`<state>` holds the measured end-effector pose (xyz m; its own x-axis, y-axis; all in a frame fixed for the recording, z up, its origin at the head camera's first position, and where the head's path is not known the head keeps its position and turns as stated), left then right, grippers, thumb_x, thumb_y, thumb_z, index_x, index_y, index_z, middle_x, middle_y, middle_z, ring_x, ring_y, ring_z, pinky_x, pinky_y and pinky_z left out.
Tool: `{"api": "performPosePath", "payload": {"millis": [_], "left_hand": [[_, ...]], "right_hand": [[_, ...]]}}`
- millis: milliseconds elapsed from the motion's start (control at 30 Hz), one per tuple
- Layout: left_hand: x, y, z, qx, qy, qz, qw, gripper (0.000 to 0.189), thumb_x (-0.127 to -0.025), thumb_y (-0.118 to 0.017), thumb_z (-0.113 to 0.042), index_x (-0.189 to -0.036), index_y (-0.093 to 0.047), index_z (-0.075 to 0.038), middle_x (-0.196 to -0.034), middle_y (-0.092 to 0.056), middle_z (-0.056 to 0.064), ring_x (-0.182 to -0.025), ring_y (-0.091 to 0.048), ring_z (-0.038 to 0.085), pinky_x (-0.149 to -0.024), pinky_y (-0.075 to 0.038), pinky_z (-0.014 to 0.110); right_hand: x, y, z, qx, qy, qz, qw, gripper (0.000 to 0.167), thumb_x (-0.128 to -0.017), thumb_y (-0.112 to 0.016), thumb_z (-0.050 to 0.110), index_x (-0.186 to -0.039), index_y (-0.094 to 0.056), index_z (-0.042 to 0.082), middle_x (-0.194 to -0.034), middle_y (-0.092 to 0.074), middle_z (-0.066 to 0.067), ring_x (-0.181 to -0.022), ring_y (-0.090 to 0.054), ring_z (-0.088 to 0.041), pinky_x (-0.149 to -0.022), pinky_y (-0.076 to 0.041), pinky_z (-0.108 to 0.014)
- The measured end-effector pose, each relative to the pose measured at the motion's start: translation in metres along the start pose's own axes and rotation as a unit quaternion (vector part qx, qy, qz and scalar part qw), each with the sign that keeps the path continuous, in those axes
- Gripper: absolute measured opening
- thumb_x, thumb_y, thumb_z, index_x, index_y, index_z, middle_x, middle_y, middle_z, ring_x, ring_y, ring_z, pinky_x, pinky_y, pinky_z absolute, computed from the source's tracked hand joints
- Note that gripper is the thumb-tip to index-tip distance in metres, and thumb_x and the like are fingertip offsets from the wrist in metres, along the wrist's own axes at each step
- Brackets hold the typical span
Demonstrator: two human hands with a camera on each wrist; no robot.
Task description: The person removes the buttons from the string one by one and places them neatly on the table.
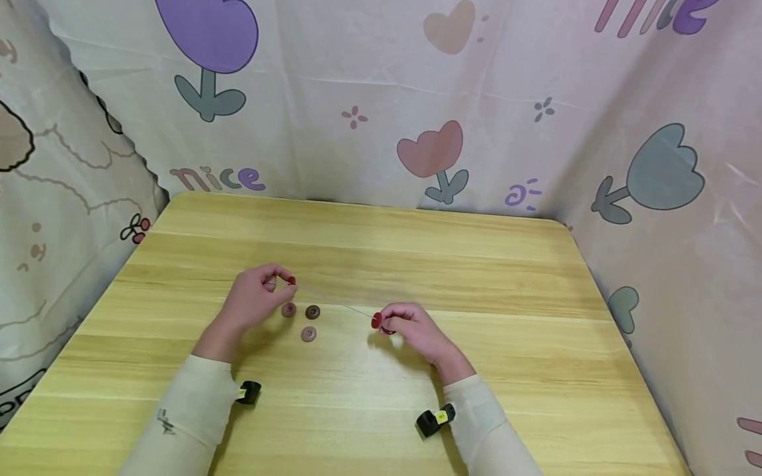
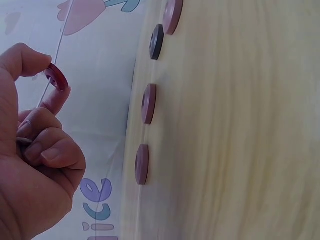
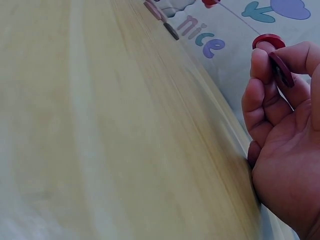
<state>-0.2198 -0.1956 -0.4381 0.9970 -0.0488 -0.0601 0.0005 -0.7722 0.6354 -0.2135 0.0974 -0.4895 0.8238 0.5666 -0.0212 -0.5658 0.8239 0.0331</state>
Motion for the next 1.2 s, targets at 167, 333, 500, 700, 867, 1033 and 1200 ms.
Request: {"api": "performPosePath", "payload": {"millis": [167, 333, 500, 700, 867, 1033, 1200], "left_hand": [[0.001, 0.006, 0.005, 0.024, 0.021, 0.007, 0.9995, 0.020, -0.094, -0.069, -0.024, -0.105, -0.064, -0.008, -0.063, -0.032, -0.001, -0.051, -0.046, 0.018, -0.054, -0.039, 0.031], [0.001, 0.011, 0.010, 0.038, 0.035, 0.007, 0.9986, 0.018, -0.094, -0.069, -0.020, -0.105, -0.063, -0.007, -0.066, -0.031, 0.001, -0.052, -0.048, 0.018, -0.052, -0.041, 0.030], [0.001, 0.018, 0.012, 0.007, 0.023, -0.015, 0.9996, 0.019, -0.093, -0.070, -0.023, -0.103, -0.065, -0.008, -0.066, -0.033, 0.000, -0.055, -0.035, 0.017, -0.053, -0.035, 0.031], [0.001, 0.025, 0.012, -0.006, 0.012, -0.033, 0.9994, 0.020, -0.092, -0.071, -0.023, -0.103, -0.067, -0.006, -0.066, -0.035, 0.000, -0.056, -0.036, 0.017, -0.054, -0.034, 0.032], [0.002, 0.030, 0.014, -0.014, 0.008, -0.050, 0.9986, 0.023, -0.093, -0.071, -0.026, -0.104, -0.067, -0.005, -0.064, -0.035, 0.000, -0.054, -0.034, 0.016, -0.055, -0.034, 0.032], [0.003, 0.035, 0.019, -0.016, 0.013, -0.060, 0.9980, 0.025, -0.093, -0.070, -0.026, -0.106, -0.067, -0.005, -0.063, -0.034, 0.001, -0.052, -0.034, 0.016, -0.053, -0.034, 0.033], [0.004, 0.038, 0.026, -0.010, 0.027, -0.065, 0.9974, 0.026, -0.094, -0.069, -0.028, -0.108, -0.066, -0.005, -0.063, -0.034, 0.001, -0.052, -0.035, 0.017, -0.054, -0.035, 0.032]], "right_hand": [[-0.001, 0.000, 0.002, -0.002, 0.008, 0.003, 1.0000, 0.018, -0.093, -0.053, -0.002, -0.096, -0.068, -0.009, -0.096, -0.063, -0.031, -0.087, -0.059, -0.024, -0.081, -0.048, -0.031], [-0.002, 0.000, 0.002, -0.003, 0.009, 0.004, 1.0000, 0.018, -0.093, -0.052, -0.003, -0.096, -0.068, -0.009, -0.095, -0.064, -0.030, -0.087, -0.058, -0.024, -0.081, -0.048, -0.030], [-0.001, -0.001, 0.001, -0.005, 0.006, 0.000, 1.0000, 0.017, -0.092, -0.054, -0.002, -0.097, -0.068, -0.010, -0.096, -0.067, -0.022, -0.088, -0.060, -0.023, -0.081, -0.049, -0.030], [-0.001, -0.001, -0.001, 0.001, 0.003, -0.004, 1.0000, 0.018, -0.092, -0.054, -0.001, -0.097, -0.068, -0.010, -0.095, -0.067, -0.022, -0.087, -0.059, -0.022, -0.081, -0.048, -0.030], [0.000, 0.000, 0.001, 0.004, -0.002, -0.008, 1.0000, 0.018, -0.091, -0.054, -0.001, -0.096, -0.068, -0.010, -0.096, -0.065, -0.029, -0.087, -0.058, -0.021, -0.080, -0.047, -0.030], [0.000, -0.001, 0.001, 0.003, -0.002, -0.009, 1.0000, 0.017, -0.091, -0.054, -0.001, -0.096, -0.067, -0.010, -0.093, -0.067, -0.017, -0.087, -0.059, -0.020, -0.081, -0.048, -0.030], [0.000, -0.001, 0.001, 0.000, 0.005, -0.005, 1.0000, 0.017, -0.092, -0.053, -0.003, -0.096, -0.068, -0.010, -0.092, -0.067, -0.018, -0.087, -0.059, -0.022, -0.081, -0.048, -0.031]]}}
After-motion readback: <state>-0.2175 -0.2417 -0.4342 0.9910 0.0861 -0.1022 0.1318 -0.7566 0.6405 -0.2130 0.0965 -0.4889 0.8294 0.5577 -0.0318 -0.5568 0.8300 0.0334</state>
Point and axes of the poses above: each hand's wrist, its own x-axis away from the middle knuckle, its own y-axis out of the back of the hand, z = x × y, the point moved 6 cm from there along -x, towards the middle knuckle
